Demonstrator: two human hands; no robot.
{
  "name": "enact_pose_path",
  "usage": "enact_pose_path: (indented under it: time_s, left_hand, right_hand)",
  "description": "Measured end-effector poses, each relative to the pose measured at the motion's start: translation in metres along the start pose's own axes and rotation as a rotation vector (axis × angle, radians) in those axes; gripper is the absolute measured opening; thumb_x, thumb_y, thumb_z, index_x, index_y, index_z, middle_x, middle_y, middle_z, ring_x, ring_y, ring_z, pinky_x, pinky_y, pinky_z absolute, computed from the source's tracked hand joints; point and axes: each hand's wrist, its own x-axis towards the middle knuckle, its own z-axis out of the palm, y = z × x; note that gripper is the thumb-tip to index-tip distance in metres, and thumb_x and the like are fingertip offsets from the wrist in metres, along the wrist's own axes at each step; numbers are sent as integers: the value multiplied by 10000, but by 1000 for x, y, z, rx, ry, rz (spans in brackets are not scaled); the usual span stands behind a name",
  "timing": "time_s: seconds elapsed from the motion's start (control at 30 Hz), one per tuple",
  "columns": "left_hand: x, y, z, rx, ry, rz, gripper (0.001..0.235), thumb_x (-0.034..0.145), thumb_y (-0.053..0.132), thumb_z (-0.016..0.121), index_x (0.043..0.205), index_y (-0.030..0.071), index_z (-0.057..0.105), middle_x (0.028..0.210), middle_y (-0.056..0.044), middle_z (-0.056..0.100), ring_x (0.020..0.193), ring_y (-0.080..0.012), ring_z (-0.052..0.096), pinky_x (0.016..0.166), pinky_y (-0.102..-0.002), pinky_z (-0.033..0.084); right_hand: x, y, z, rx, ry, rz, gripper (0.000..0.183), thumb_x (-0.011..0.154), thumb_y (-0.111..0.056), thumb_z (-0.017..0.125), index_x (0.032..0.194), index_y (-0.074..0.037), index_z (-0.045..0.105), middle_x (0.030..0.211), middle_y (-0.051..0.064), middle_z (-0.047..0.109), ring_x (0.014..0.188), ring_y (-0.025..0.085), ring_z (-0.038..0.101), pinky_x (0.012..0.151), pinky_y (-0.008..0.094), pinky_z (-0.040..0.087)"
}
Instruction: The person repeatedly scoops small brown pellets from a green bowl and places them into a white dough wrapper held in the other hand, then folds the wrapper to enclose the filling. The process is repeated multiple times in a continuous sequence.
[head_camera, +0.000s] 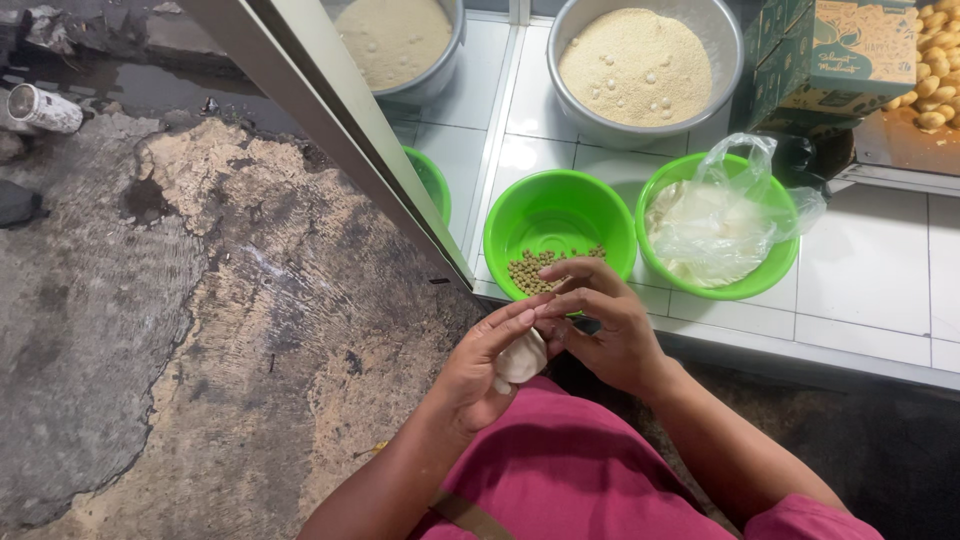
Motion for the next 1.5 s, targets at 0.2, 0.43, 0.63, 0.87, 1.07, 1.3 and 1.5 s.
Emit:
enact_pose_path:
  time_s: [0.2, 0.43, 0.63, 0.87, 1.07, 1.3, 1.5]
  left_hand:
    - [5, -4, -5, 33, -70, 66, 360, 1001, 108, 648, 1347, 21, 606, 1115, -111, 688, 1003, -193, 702, 921, -324, 604]
    - [8, -3, -7, 97, -148, 72, 305, 1039, 82, 601, 1328, -15, 608, 1172, -127, 700, 1079, -199, 692, 1012, -343, 576]
    - [6, -4, -1, 232, -134, 51, 340, 1055, 114, 529, 1349, -41, 601, 1251, -196, 708, 1178, -233, 687, 1084, -364, 545]
    - [1, -1, 12, 807, -73, 373, 371, 1036, 18, 478, 1397, 46, 560, 1353, -144, 671, 1092, -262, 663, 1017, -382, 547]
    - [4, 12, 19, 1335, -94, 1276, 231, 1113, -4, 424, 1242, 78, 598, 1418, -151, 645, 1408, -323, 604, 1308, -492, 350]
    - [26, 6, -2, 503, 26, 509, 299, 1052, 189, 588, 1294, 13, 588, 1164, -128, 632, 980, -201, 656, 860, -373, 567]
    - [29, 9, -12, -28, 114, 42, 418, 968, 350, 516, 1205, 27, 637, 1003, -104, 703, 906, -218, 710, 827, -360, 621]
  right_hand:
    - [1, -3, -3, -104, 48, -113, 325, 837, -25, 807, 1133, -127, 721, 1339, 81, 627, 1167, 246, 667, 973, 363, 582]
    - [9, 4, -15, -333, -88, -314, 400, 811, -82, 757, 1210, -90, 721, 1339, 134, 615, 1233, 343, 609, 1025, 452, 521]
    - [31, 22, -20, -284, 468, -66, 365, 1052, -74, 662, 1406, -42, 578, 1433, 155, 545, 1314, 271, 567, 1025, 364, 545]
    - [25, 51, -11, 344, 232, 373, 292, 1103, -151, 524, 1337, -7, 622, 1199, 101, 696, 1126, 192, 659, 968, 337, 563]
    - [-8, 27, 36, 869, -57, 519, 269, 1030, -141, 540, 1256, -29, 634, 1173, 52, 704, 1108, 152, 664, 985, 329, 555]
    - [5, 9, 24, 14, 167, 90, 234, 935, -28, 693, 1168, -33, 721, 1190, 71, 717, 1152, 176, 690, 971, 307, 578]
    - [6, 10, 23, 428, 166, 179, 303, 991, 111, 589, 1219, -48, 709, 1280, 107, 702, 1322, 261, 615, 1136, 371, 509]
